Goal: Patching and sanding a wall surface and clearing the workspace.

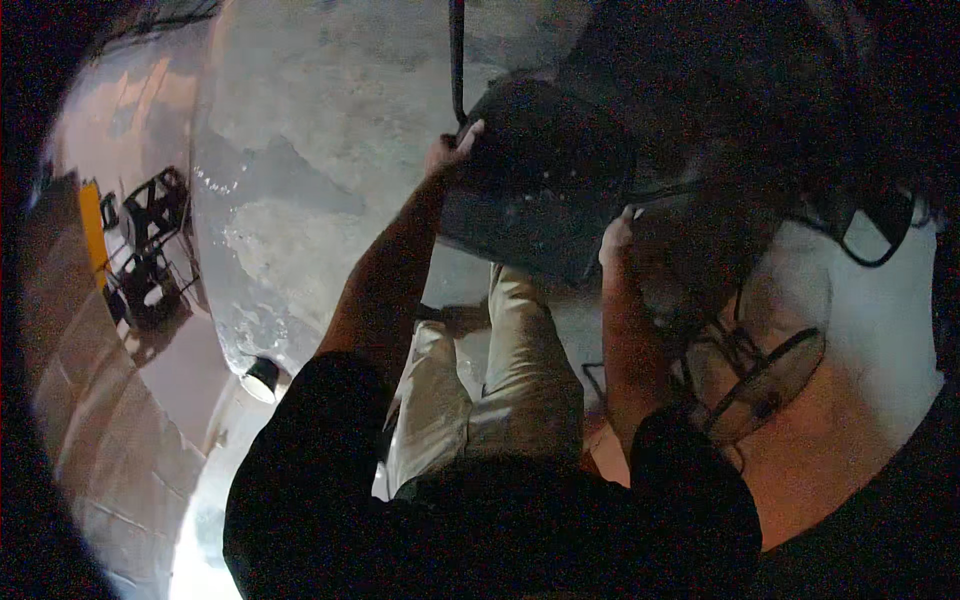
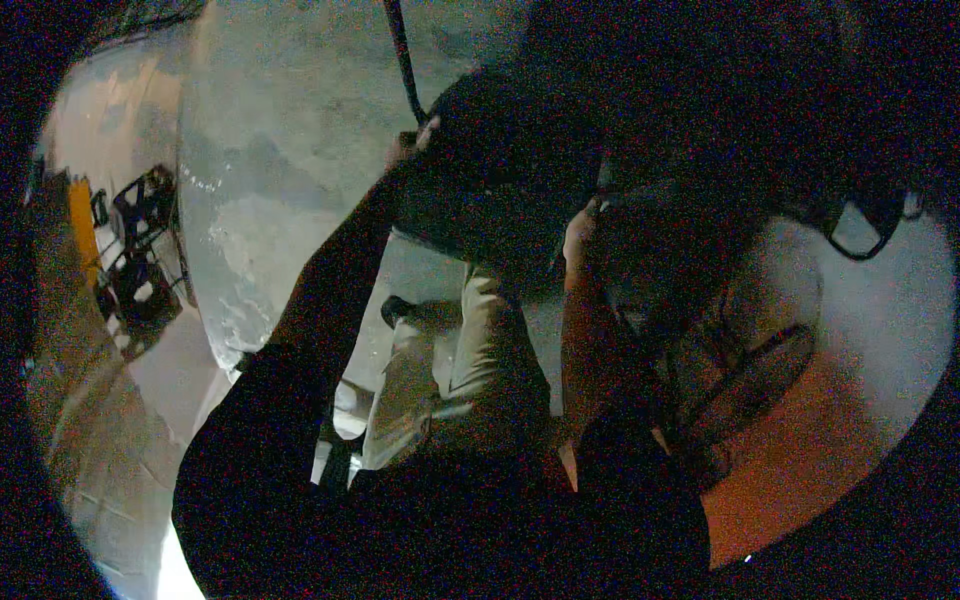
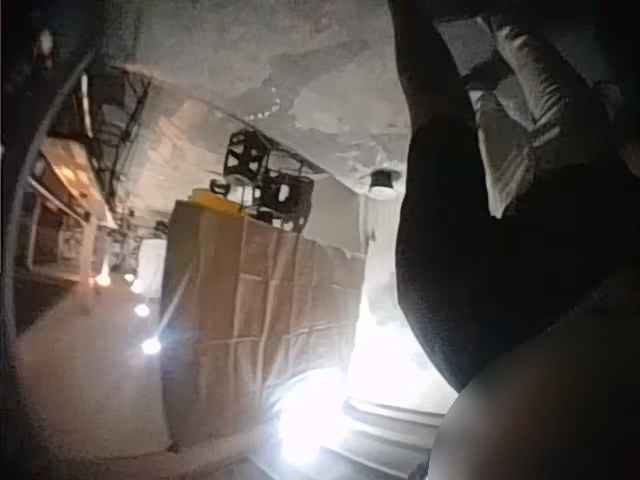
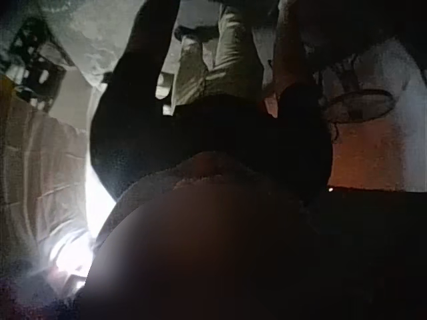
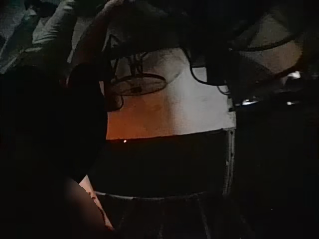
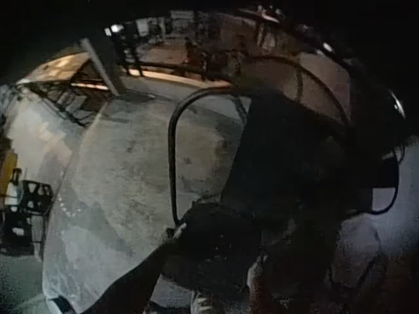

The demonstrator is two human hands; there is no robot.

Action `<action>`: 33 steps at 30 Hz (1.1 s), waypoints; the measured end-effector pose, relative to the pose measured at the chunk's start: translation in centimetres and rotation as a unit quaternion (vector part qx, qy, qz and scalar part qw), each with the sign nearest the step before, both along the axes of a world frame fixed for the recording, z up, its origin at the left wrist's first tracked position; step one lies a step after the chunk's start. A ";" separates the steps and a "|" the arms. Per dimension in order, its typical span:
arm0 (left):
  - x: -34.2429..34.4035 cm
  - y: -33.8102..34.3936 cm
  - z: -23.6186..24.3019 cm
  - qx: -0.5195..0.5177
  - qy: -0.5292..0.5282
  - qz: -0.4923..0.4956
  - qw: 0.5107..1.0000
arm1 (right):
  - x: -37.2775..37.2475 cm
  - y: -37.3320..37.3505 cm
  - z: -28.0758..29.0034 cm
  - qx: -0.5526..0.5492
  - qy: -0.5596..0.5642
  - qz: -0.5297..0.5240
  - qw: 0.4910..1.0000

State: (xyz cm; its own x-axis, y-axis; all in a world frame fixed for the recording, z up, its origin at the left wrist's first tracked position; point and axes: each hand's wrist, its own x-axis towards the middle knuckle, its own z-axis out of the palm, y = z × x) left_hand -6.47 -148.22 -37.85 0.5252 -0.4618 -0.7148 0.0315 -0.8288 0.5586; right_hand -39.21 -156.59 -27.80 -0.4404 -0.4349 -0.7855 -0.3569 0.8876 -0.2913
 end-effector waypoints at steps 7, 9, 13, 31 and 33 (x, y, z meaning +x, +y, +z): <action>9.8 15.0 17.3 -0.002 -0.027 0.148 0.989 | 5.9 11.4 -4.3 -0.124 -0.062 0.233 0.963; 13.0 22.3 20.5 -0.020 -0.058 0.196 0.979 | 10.9 13.5 -2.9 -0.154 -0.069 0.283 0.944; 18.4 40.2 24.6 -0.031 -0.112 0.307 0.944 | 27.2 22.6 5.5 -0.121 -0.041 0.272 0.954; 20.1 99.9 43.3 0.028 -0.114 0.740 0.662 | 64.5 75.3 19.5 -0.001 -0.289 0.639 0.713; 17.9 100.9 42.0 0.051 -0.106 0.781 0.614 | 66.8 76.8 15.2 0.107 -0.365 0.658 0.650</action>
